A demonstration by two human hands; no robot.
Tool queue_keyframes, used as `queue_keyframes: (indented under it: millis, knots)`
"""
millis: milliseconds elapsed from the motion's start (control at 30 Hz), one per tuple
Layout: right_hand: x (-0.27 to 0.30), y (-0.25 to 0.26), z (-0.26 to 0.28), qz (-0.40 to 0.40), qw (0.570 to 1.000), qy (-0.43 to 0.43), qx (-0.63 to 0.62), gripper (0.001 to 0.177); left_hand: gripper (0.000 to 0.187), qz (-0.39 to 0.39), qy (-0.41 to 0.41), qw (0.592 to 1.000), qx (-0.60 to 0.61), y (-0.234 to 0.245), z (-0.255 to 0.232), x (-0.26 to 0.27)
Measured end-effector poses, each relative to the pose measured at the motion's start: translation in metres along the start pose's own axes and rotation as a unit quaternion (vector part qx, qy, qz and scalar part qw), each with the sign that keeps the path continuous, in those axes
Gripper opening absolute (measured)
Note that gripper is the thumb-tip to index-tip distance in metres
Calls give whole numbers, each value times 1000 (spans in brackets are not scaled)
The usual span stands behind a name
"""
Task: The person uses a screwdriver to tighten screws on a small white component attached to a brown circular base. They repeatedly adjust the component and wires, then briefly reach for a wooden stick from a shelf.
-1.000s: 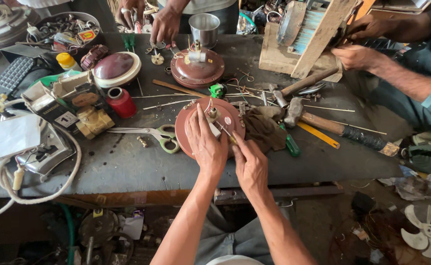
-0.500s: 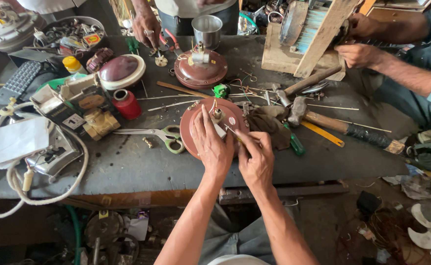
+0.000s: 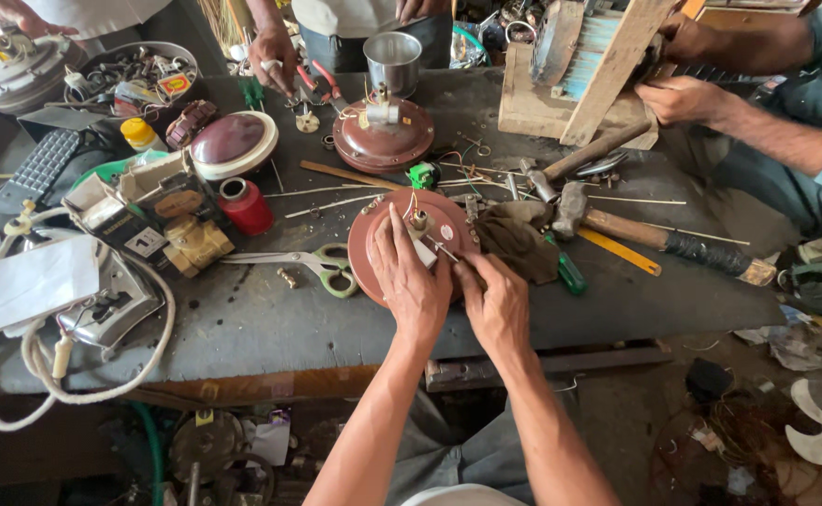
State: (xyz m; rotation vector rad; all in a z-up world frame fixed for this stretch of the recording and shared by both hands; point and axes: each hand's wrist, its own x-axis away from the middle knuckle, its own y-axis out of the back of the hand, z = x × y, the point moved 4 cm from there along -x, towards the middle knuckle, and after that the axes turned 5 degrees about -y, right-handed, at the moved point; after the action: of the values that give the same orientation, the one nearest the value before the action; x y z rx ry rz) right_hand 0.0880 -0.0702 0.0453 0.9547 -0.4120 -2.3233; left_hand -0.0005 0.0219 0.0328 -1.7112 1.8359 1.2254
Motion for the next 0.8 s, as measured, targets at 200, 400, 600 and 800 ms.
queue_keyframes:
  millis: [200, 400, 600, 800]
  knots:
    - [0, 3, 12, -29, 999, 32, 1, 30, 89, 12, 4, 1000, 16, 4, -1, -3]
    - [-3, 0, 12, 19, 999, -6, -25, 29, 92, 8, 6, 998, 59, 10, -2, -3]
    - [3, 0, 3, 30, 997, -49, -48, 26, 95, 25, 60, 984, 165, 13, 4, 0]
    - [5, -2, -1, 38, 998, -30, -42, 24, 95, 10, 71, 986, 154, 13, 9, 1]
